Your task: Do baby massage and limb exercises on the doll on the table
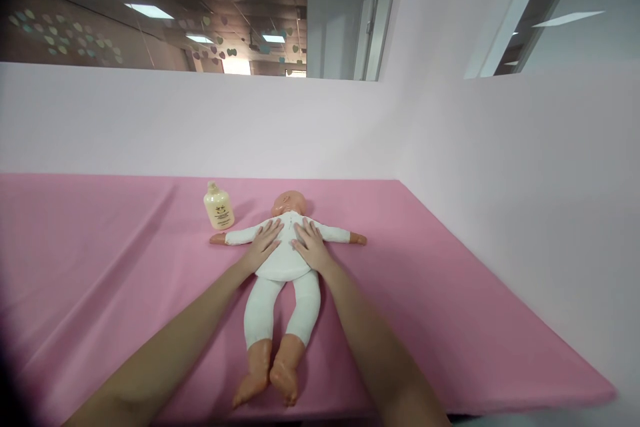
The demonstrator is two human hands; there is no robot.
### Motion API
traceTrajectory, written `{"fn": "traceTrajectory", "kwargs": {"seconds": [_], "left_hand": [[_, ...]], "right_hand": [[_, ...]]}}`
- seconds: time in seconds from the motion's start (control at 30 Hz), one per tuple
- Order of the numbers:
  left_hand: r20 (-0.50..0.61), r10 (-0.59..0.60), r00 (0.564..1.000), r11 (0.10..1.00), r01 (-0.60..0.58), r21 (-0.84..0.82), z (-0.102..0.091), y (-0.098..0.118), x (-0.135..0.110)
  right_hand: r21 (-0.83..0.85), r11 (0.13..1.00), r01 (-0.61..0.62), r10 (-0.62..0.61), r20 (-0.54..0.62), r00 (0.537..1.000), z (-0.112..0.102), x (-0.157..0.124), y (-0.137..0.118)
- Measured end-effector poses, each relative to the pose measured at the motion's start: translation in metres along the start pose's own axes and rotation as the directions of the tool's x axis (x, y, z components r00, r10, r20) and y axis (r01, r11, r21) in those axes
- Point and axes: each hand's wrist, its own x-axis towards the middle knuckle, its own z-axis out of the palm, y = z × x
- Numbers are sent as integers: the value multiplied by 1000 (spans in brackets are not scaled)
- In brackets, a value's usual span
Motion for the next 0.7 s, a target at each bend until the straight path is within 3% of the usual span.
{"fn": "traceTrajectory", "kwargs": {"seconds": [0.13, 0.33, 0.53, 0.7], "left_hand": [[60, 91, 994, 996, -91, -4, -4, 13, -1], [84, 301, 950, 944, -284, -165, 0, 36, -8], [19, 311, 950, 941, -305, -145, 6, 43, -10], [13, 285, 958, 944, -279, -175, 6, 43, -6]], "right_hand": [[-76, 982, 175, -166, 106, 980, -6, -11, -30], [-89, 915, 393, -373, 181, 910, -12, -18, -61], [-58, 970, 235, -226, 122, 966, -4, -5, -53], [-142, 983, 121, -111, 74, 991, 4, 8, -46]]}}
